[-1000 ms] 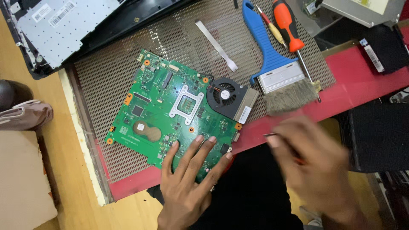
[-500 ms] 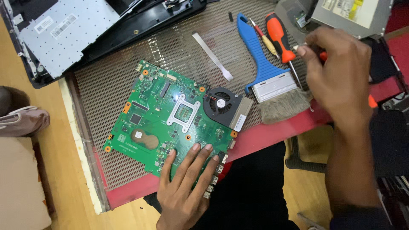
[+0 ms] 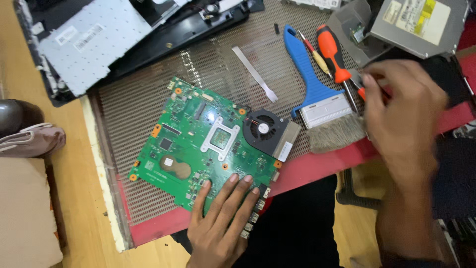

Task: The person cleans a motherboard with a brush and removes RAM modules by hand.

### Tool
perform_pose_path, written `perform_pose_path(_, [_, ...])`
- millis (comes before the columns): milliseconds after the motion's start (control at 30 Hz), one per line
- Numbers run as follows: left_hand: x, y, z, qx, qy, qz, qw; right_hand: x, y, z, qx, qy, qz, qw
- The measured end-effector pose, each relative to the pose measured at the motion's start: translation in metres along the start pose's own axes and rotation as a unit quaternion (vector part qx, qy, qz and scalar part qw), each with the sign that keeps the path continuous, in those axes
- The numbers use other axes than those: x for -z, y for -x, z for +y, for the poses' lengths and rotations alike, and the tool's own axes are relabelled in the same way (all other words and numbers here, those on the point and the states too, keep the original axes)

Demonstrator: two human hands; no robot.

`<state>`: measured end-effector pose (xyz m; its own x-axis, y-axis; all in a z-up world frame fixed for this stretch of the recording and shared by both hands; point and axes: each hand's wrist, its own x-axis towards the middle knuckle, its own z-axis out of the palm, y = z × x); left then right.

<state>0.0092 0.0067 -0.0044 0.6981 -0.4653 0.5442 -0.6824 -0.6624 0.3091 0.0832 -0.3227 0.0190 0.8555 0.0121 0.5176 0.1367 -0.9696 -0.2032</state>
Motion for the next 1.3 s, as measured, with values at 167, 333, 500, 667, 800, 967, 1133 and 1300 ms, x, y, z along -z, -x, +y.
perform_pose_path(167, [0.004,0.001,-0.002,0.0,0.014,-0.003,1.0,0.019,0.015,-0.004,-0.087,-0.016,-0.068,0.994])
perform_pose_path(333, [0.006,0.005,-0.003,0.003,0.027,-0.009,1.0,0.011,0.011,-0.007,-0.058,0.021,-0.047,0.997])
perform_pose_path(500, [0.006,0.005,-0.004,-0.011,0.047,0.003,0.999,0.004,-0.004,-0.044,-0.022,0.077,-0.001,0.997])
perform_pose_path(667, [0.004,0.004,-0.003,-0.008,0.029,0.01,0.999,-0.011,-0.036,-0.08,-0.036,0.131,-0.18,0.974])
perform_pose_path(800, [0.005,0.006,-0.004,-0.007,0.037,0.003,0.999,-0.026,-0.051,-0.08,-0.095,0.169,-0.225,0.955])
perform_pose_path(967, [0.006,0.007,-0.008,-0.032,0.034,-0.011,0.999,-0.03,-0.055,-0.077,-0.044,0.189,-0.159,0.968])
perform_pose_path(1133, [0.006,0.003,-0.002,-0.005,0.042,0.006,0.999,0.008,-0.043,-0.072,0.004,0.116,-0.027,0.993])
perform_pose_path(1300, [0.001,0.008,0.0,-0.002,0.036,0.015,0.999,0.048,0.001,-0.08,0.025,-0.134,0.068,0.988])
